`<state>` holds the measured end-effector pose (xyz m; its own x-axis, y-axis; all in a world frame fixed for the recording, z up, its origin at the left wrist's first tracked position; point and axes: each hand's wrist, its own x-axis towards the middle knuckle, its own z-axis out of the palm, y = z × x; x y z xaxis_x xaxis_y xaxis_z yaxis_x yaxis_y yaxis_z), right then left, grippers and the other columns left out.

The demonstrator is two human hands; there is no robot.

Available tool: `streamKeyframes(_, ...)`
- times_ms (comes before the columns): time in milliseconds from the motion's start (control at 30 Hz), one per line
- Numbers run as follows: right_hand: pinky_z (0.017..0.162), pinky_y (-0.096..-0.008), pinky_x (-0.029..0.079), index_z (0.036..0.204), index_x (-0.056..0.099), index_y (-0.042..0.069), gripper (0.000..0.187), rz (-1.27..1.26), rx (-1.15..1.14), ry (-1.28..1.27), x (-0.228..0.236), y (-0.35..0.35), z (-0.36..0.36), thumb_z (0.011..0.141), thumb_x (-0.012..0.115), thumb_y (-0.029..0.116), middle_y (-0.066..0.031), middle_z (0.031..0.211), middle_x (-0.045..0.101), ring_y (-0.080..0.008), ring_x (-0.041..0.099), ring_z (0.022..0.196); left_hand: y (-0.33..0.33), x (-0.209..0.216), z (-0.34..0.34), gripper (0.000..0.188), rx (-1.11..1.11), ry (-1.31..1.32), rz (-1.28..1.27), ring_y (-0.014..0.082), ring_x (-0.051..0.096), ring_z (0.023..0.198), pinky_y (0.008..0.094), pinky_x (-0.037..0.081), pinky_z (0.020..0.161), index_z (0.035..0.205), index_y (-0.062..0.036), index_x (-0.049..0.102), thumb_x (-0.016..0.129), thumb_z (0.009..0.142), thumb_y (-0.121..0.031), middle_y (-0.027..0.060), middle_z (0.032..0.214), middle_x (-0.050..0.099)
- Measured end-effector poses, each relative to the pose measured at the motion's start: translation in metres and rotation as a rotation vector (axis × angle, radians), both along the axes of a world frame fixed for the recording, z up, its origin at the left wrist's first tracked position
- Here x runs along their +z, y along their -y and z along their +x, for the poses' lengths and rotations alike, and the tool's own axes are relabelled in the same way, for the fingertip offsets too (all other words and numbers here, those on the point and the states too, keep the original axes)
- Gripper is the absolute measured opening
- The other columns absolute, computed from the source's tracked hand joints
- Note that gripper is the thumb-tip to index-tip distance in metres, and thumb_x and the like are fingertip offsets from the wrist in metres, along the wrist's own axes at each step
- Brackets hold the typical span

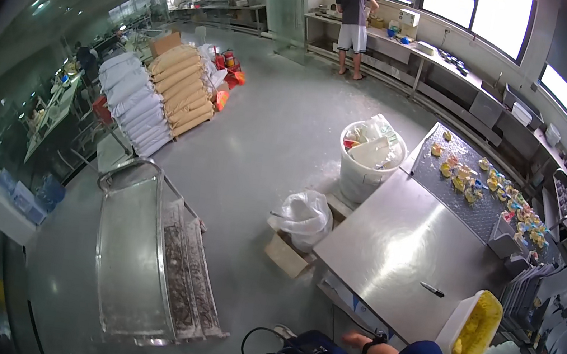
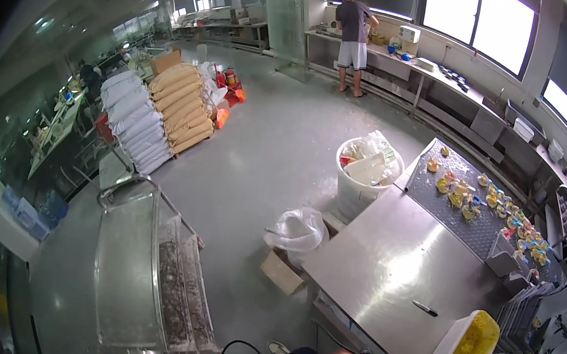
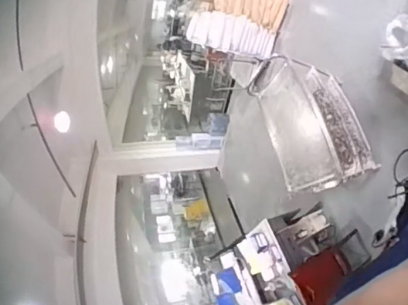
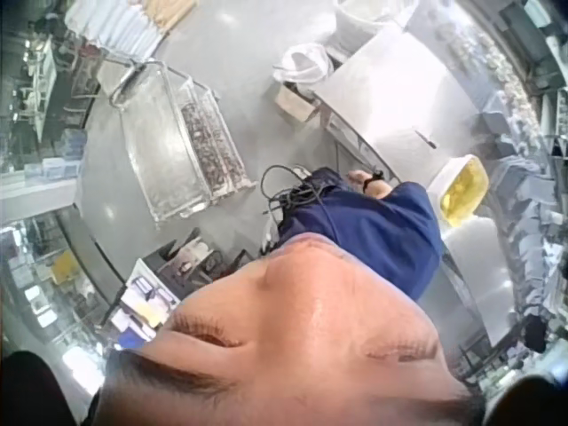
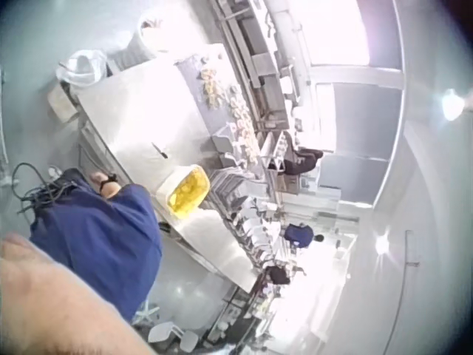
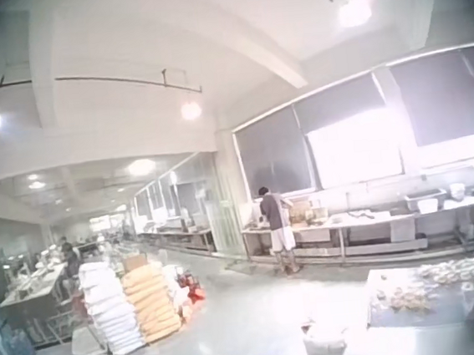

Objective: Carry containers to a workstation, scoop white powder from a bag into a bowl, and stir it at a sink.

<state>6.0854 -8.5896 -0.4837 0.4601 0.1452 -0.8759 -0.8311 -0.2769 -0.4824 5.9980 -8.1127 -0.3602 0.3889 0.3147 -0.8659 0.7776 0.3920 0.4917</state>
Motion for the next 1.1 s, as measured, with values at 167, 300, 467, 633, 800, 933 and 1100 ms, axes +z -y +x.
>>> streamKeyframes(167, 0.087, -0.0427, 0.05, 0.112, 0.07, 0.003, 0.042, -0.323, 0.161, 0.143, 0.075, -0.12, 0.149, 0.088, 0.06, 0.036, -0.0137, 0.104, 0.073, -0.0269, 0.067, 0.097, -0.149, -0.012, 0.244, 0.027, 0.0, 0.208, 0.131, 0.0105, 0.054, 0.048, 0.0252, 0.037, 0.037, 0.087, -0.0094, 0.056, 0.052, 0.1, -0.032, 0.0036, 0.071, 0.063)
streamKeyframes(300, 0.075, -0.0381, 0.055, 0.105, 0.072, 0.002, 0.042, -0.198, 0.02, 0.249, -0.005, -0.161, 0.232, 0.082, 0.072, 0.037, -0.0108, 0.096, 0.073, -0.019, 0.067, 0.086, -0.209, 0.014, 0.45, 0.03, -0.073, 0.333, 0.132, 0.0109, 0.059, 0.058, 0.0235, 0.039, 0.048, 0.089, -0.0129, 0.057, 0.051, 0.102, -0.039, 0.0007, 0.073, 0.065)
streamKeyframes(467, 0.072, -0.0395, 0.052, 0.099, 0.073, 0.004, 0.032, -0.224, -0.116, 0.203, 0.03, -0.219, 0.405, 0.085, 0.072, 0.033, -0.0098, 0.094, 0.073, -0.0184, 0.066, 0.086, -0.26, 0.004, 0.593, 0.03, -0.148, 0.3, 0.122, 0.0096, 0.062, 0.067, 0.025, 0.042, 0.049, 0.088, -0.0144, 0.059, 0.053, 0.101, -0.041, -0.0017, 0.075, 0.065)
streamKeyframes(633, 0.066, -0.0386, 0.051, 0.083, 0.072, 0.005, 0.041, -0.29, -0.255, 0.315, 0.018, -0.262, 0.549, 0.089, 0.061, 0.045, -0.0117, 0.082, 0.072, -0.0206, 0.064, 0.07, -0.272, -0.003, 0.624, 0.015, -0.301, 0.049, -0.122, 0.0195, 0.062, 0.068, 0.0296, 0.049, 0.052, 0.091, -0.01, 0.059, 0.053, 0.094, -0.024, 0.0065, 0.08, 0.06)
streamKeyframes(800, 0.059, -0.0319, 0.05, 0.081, 0.072, 0.008, 0.035, -0.141, -0.66, 0.127, 0.0, -0.27, 0.703, 0.09, 0.062, 0.039, -0.0058, 0.072, 0.069, -0.0145, 0.064, 0.063, -0.296, 0.025, 0.748, 0.015, -0.507, -0.12, -0.017, 0.0193, 0.062, 0.069, 0.0299, 0.049, 0.052, 0.092, -0.0092, 0.06, 0.054, 0.094, -0.023, 0.0067, 0.081, 0.06)
streamKeyframes(933, 0.049, -0.0288, 0.042, 0.077, 0.07, 0.008, 0.042, -0.057, -0.612, 0.238, -0.003, -0.264, 0.779, 0.094, 0.056, 0.045, -0.0017, 0.065, 0.064, -0.0134, 0.057, 0.055, -0.305, 0.026, 0.895, 0.015, -0.528, -0.098, 0.008, 0.0191, 0.062, 0.07, 0.0301, 0.049, 0.053, 0.092, -0.0086, 0.06, 0.054, 0.093, -0.022, 0.0069, 0.081, 0.06)
streamKeyframes(1100, 0.048, -0.026, 0.041, 0.091, 0.064, 0.01, 0.031, -0.04, -1.348, 0.013, 0.044, -0.277, 0.936, 0.097, 0.059, 0.041, -0.0029, 0.075, 0.065, -0.0113, 0.056, 0.055, -0.306, -0.009, 1.129, 0.015, -0.463, -0.047, 0.016, 0.0189, 0.062, 0.071, 0.0304, 0.049, 0.054, 0.093, -0.0079, 0.06, 0.054, 0.093, -0.022, 0.0071, 0.081, 0.061)
